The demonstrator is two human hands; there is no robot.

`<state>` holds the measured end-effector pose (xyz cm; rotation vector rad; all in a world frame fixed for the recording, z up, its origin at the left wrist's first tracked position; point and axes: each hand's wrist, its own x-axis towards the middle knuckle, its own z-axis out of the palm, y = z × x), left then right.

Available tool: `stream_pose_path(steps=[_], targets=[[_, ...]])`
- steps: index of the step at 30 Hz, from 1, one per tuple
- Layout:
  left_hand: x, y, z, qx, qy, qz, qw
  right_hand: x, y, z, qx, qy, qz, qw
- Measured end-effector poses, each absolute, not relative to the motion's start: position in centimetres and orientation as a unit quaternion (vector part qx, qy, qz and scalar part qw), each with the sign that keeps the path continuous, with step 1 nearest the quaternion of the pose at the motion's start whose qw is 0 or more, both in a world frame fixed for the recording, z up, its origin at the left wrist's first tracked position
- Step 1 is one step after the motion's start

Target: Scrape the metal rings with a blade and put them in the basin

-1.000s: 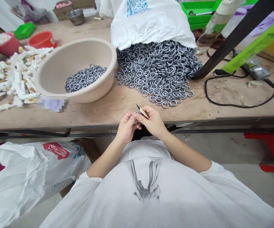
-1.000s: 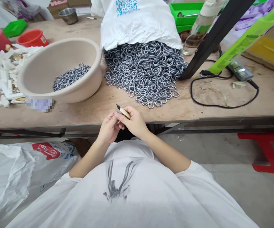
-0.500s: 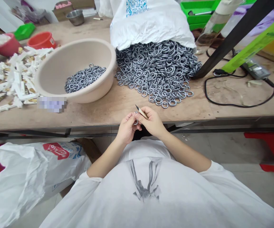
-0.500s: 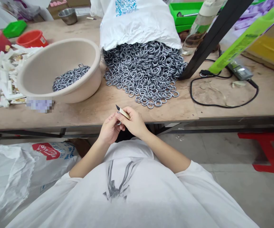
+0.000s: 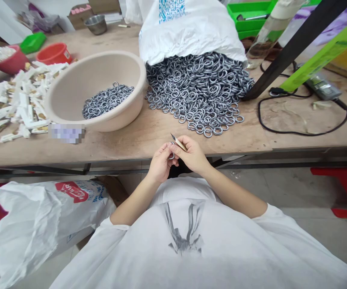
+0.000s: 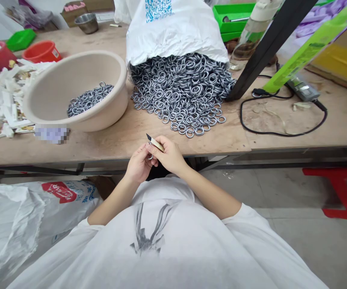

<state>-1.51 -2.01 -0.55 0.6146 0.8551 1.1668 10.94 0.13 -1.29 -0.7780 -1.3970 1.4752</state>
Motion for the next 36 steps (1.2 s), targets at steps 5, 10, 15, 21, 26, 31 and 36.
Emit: stream_pose_path(steps=[5,10,15,21,26,31,36], targets=[[-1.5,-2.1,-0.5,0.284,0.388,0.522,0.704,11.0,0.1,-1.4,-0.314,-0.567,0.607,0.460],[-1.5,-2.2,-0.6,0.285,0.387,0.520,0.706,11.1,0.1,-1.6,-0.307,-0.565,0.610,0.463],[-1.4,-2.3,-0.6,0.283,0.392,0.520,0.704,11.1,0.2,-1.8,-0.302,-0.566,0.610,0.466],[-1.3,-2.3,-0.5,0.280,0.384,0.525,0.706,11.1,0.2,-1.6,-0.308,-0.568,0.609,0.461],[-1.4,-2.4,-0.5,0.281,0.369,0.516,0.720,11.2,0.0,-0.6,-0.287,-0.565,0.607,0.480],[-1.5,-2.6,-0.4,0.302,0.338,0.502,0.737,11.2,-0.1,0.4,-0.271,-0.566,0.617,0.475],[-1.6,-2.8,0.0,0.300,0.336,0.506,0.735,11.2,0.0,0.4,-0.252,-0.558,0.640,0.464]])
